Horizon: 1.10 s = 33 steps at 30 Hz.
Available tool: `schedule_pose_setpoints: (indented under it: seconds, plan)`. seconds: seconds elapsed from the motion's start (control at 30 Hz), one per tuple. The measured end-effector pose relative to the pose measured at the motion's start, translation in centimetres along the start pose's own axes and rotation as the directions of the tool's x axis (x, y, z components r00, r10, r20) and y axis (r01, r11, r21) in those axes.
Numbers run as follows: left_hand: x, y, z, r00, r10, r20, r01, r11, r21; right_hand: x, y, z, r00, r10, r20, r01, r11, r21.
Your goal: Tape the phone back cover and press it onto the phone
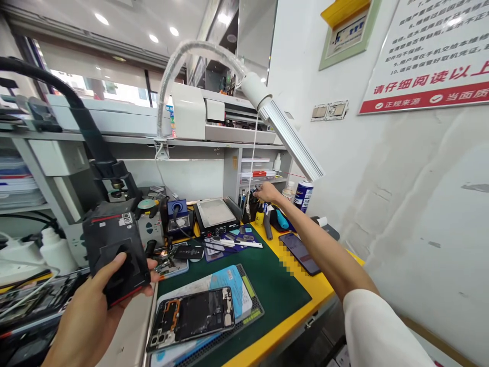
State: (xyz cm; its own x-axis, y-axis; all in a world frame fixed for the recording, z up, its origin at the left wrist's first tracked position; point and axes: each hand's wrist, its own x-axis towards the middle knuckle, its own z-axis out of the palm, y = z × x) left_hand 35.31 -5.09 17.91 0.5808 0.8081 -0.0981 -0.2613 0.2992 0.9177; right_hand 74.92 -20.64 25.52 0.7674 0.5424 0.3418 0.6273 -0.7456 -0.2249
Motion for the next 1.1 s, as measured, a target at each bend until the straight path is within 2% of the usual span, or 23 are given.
schedule_pose_setpoints:
  seconds: [0.1, 0.27, 0.33, 0.43, 0.53, 0.63, 0.77, 0.9, 0.97, 1.03, 1.1]
  plan:
    - [0.0, 0.1, 0.1, 1.0, 0.0, -0.002, 0.0, 1.0, -0.011, -0.5, -0.6, 0.1, 0.995, 0.012, 0.098, -0.011, 1.0, -0.018]
    - [0.4, -0.2, -0.2, 1.0, 0.007, -0.003, -0.007, 0.999, -0.036, -1.7, -2.6, -0.3, 0.992, 0.0, 0.127, 0.002, 1.0, -0.021]
    - [0.6, -0.5, -0.4, 0.999, 0.027, 0.044, -0.025, 0.999, -0.043, -2.6, -4.7, 0.7, 0.986, -0.044, 0.158, 0.041, 0.999, 0.017]
    - [0.7, -0.6, -0.6, 0.995, 0.054, 0.081, -0.05, 0.998, -0.047, -4.7, -9.7, 3.6, 0.961, -0.127, 0.247, 0.104, 0.989, 0.102]
    - [0.3, -0.2, -0.4, 0.999, 0.05, -0.003, -0.05, 0.997, -0.06, -7.1, -14.8, 6.5, 0.909, -0.211, 0.36, 0.155, 0.972, 0.179]
    - [0.2, 0.3, -0.2, 0.998, 0.053, -0.037, -0.055, 0.998, -0.04, -8.7, -17.7, 8.0, 0.839, -0.276, 0.469, 0.197, 0.957, 0.212]
    - [0.5, 0.2, -0.4, 0.998, 0.053, -0.031, -0.054, 0.998, -0.033, -9.6, -18.6, 8.1, 0.797, -0.295, 0.528, 0.223, 0.955, 0.197]
    - [0.7, -0.5, -1.5, 0.993, 0.062, -0.096, -0.063, 0.998, -0.009, -10.3, -19.7, 8.0, 0.774, -0.32, 0.546, 0.249, 0.947, 0.202]
    - [0.8, -1.0, -2.1, 0.993, 0.101, -0.058, -0.1, 0.995, 0.019, -10.7, -20.2, 7.7, 0.77, -0.338, 0.54, 0.259, 0.941, 0.219]
    - [1.3, -1.5, -2.2, 0.993, 0.121, -0.007, -0.12, 0.992, 0.035, -10.9, -19.3, 6.8, 0.78, -0.347, 0.521, 0.26, 0.937, 0.235]
    - [2.0, -1.7, -1.6, 0.987, 0.156, 0.027, -0.157, 0.987, 0.04, -10.4, -16.7, 4.7, 0.809, -0.333, 0.483, 0.244, 0.94, 0.24]
